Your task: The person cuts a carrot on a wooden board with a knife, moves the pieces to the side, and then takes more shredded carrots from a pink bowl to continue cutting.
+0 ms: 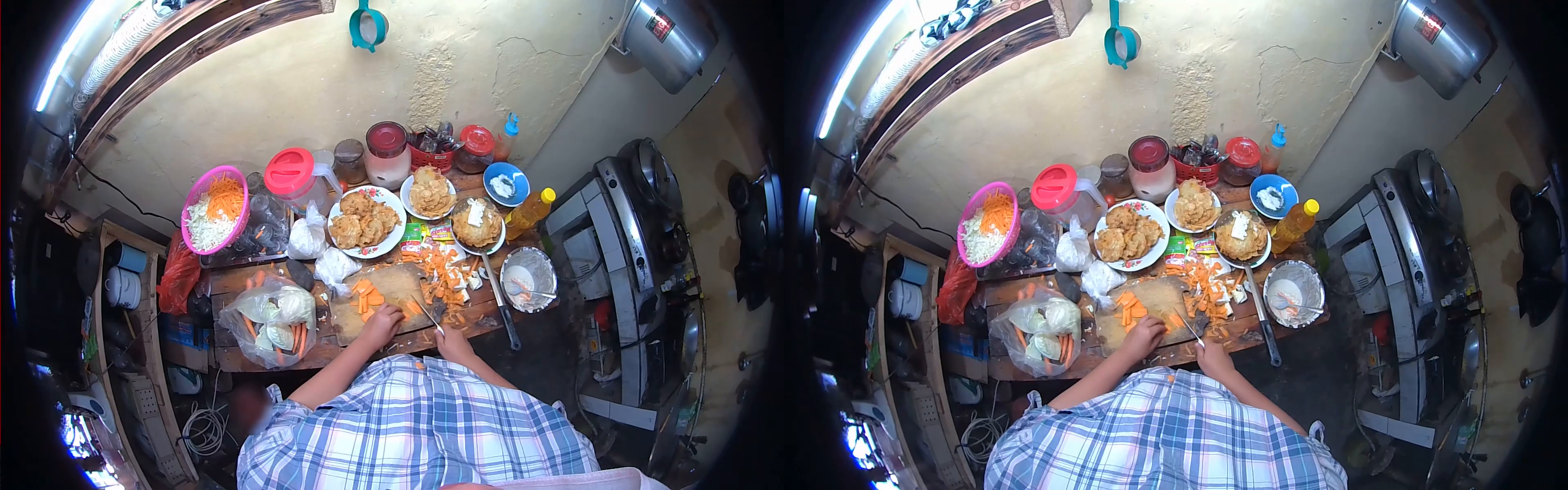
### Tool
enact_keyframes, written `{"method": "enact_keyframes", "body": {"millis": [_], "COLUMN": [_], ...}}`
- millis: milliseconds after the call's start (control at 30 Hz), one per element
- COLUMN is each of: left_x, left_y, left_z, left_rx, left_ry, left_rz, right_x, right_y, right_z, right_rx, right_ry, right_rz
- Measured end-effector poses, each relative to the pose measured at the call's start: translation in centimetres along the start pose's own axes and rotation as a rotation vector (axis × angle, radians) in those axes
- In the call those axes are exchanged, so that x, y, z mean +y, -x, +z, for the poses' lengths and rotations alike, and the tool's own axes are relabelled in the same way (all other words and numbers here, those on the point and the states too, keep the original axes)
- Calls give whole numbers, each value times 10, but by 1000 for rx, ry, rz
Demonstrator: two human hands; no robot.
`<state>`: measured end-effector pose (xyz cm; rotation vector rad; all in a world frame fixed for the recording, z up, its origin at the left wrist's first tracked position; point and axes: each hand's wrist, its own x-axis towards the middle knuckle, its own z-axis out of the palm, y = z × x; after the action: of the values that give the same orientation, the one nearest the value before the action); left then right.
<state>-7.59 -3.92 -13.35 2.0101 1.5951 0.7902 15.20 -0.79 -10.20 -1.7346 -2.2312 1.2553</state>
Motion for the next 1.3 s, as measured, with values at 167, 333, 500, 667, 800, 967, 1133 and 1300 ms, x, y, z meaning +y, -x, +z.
{"method": "enact_keyframes", "body": {"millis": [167,333,500,667,800,967,1133,1300], "left_x": [-20,-30,-38,-37,-40,-39,-41,-39], "left_y": [-8,-9,-10,-12,-12,-10,-8,-8], "left_z": [-3,-10,-2,-5,-6,-8,-4,-5], "left_rx": [-81,-160,-150,-144,-154,-147,-112,-111], "left_ry": [-10,25,-1,-29,-109,-133,-112,-119], "left_rz": [36,187,249,297,334,334,298,312], "right_x": [-18,-25,-26,-35,-33,-38,-32,-38], "right_y": [5,18,5,12,13,18,4,-3], "right_z": [-1,11,32,32,31,23,38,45], "right_rx": [28,26,89,105,98,71,98,122], "right_ry": [7,124,58,73,114,173,180,197], "right_rz": [4,60,26,20,16,34,8,-31]}}
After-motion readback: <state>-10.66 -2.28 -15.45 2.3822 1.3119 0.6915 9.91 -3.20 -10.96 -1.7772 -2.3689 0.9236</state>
